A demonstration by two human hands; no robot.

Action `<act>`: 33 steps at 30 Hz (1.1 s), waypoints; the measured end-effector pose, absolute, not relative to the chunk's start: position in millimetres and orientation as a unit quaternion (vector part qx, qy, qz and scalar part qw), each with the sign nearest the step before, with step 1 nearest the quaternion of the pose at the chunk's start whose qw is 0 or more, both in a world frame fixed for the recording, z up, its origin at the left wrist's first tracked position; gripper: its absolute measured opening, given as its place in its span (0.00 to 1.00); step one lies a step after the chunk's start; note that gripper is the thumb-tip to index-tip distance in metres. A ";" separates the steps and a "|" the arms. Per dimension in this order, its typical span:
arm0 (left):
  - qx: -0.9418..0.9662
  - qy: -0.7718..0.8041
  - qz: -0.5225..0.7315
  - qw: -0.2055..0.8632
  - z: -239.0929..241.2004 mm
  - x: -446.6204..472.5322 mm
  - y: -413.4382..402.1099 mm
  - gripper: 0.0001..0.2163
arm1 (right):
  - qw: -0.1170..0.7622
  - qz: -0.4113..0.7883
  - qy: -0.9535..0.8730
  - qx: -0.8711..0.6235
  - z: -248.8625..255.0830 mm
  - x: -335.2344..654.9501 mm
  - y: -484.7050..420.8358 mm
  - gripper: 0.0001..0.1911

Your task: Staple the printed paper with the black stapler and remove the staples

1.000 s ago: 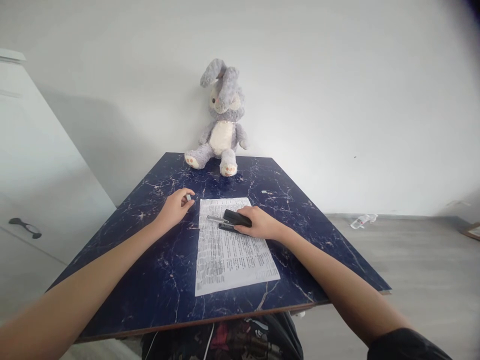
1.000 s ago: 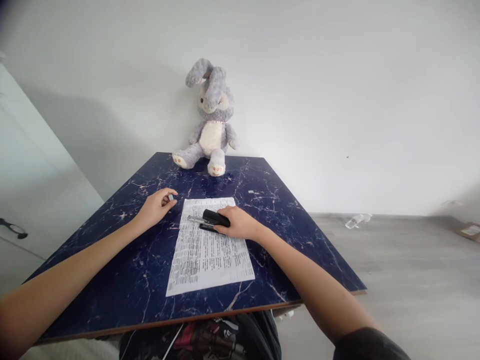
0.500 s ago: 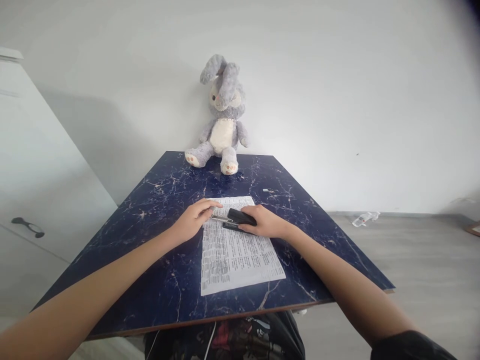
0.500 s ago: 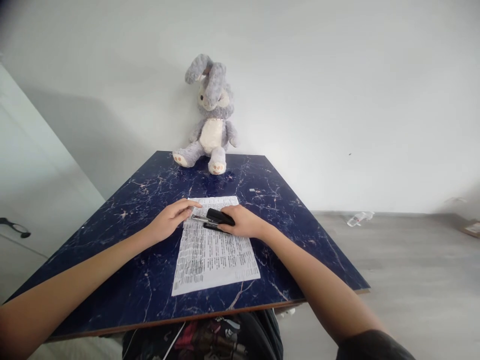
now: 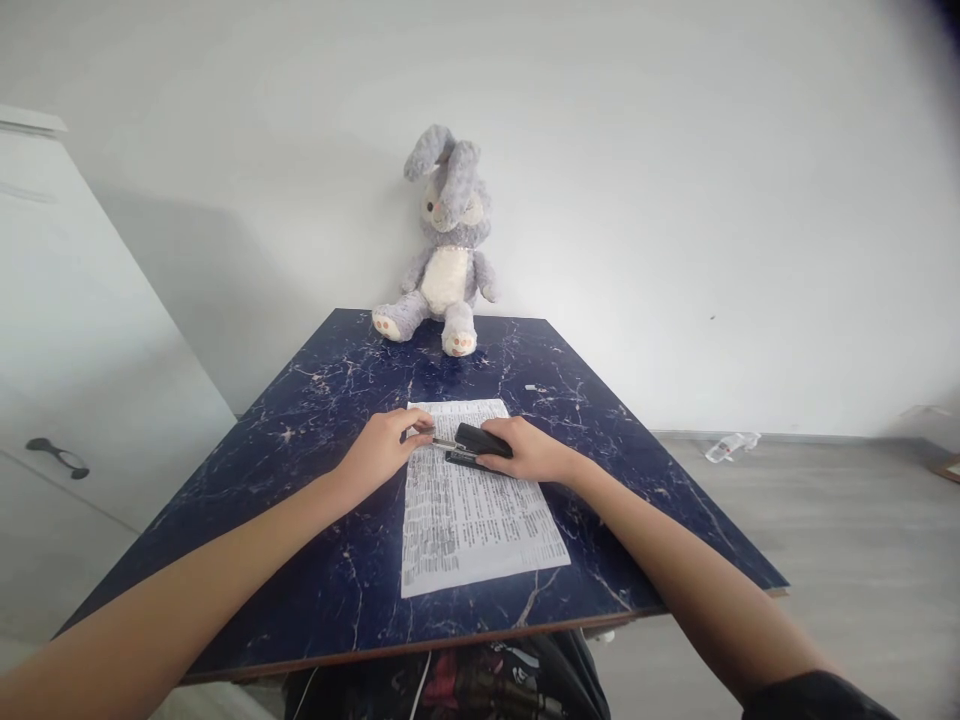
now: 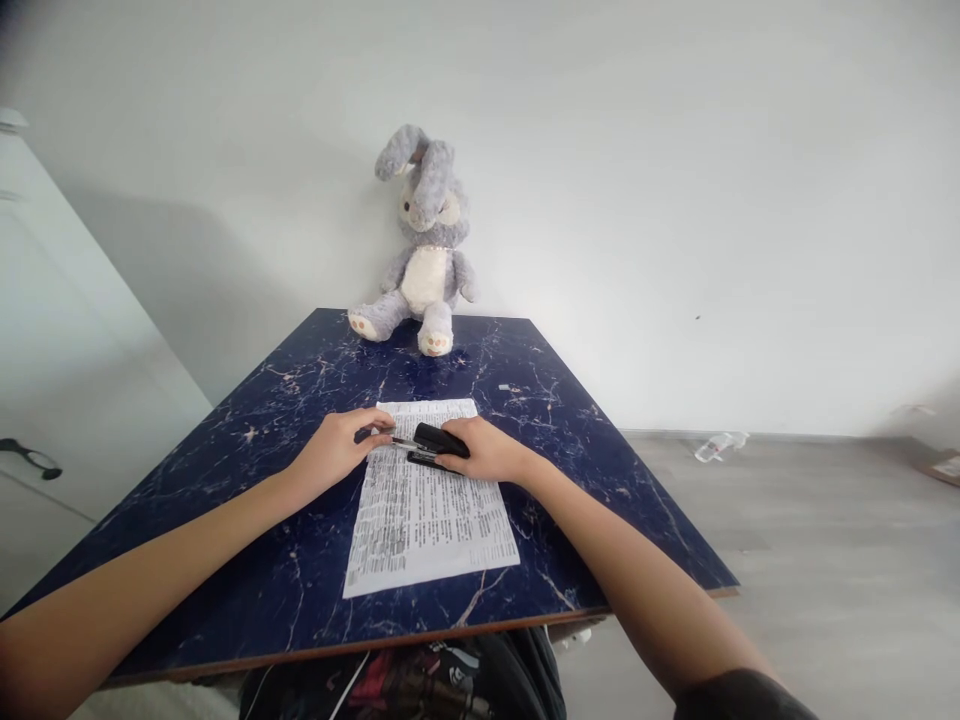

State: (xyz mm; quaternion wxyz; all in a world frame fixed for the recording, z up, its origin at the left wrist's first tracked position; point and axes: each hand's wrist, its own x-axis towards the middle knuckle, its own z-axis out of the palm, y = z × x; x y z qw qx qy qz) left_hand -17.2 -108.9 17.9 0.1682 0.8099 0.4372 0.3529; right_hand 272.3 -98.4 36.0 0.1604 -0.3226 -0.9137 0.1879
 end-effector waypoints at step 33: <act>0.823 0.369 0.323 0.288 12.9 -24.9 -91.4 0.05 | 0.158 0.208 -0.910 -0.323 35.8 274.5 -98.6 0.13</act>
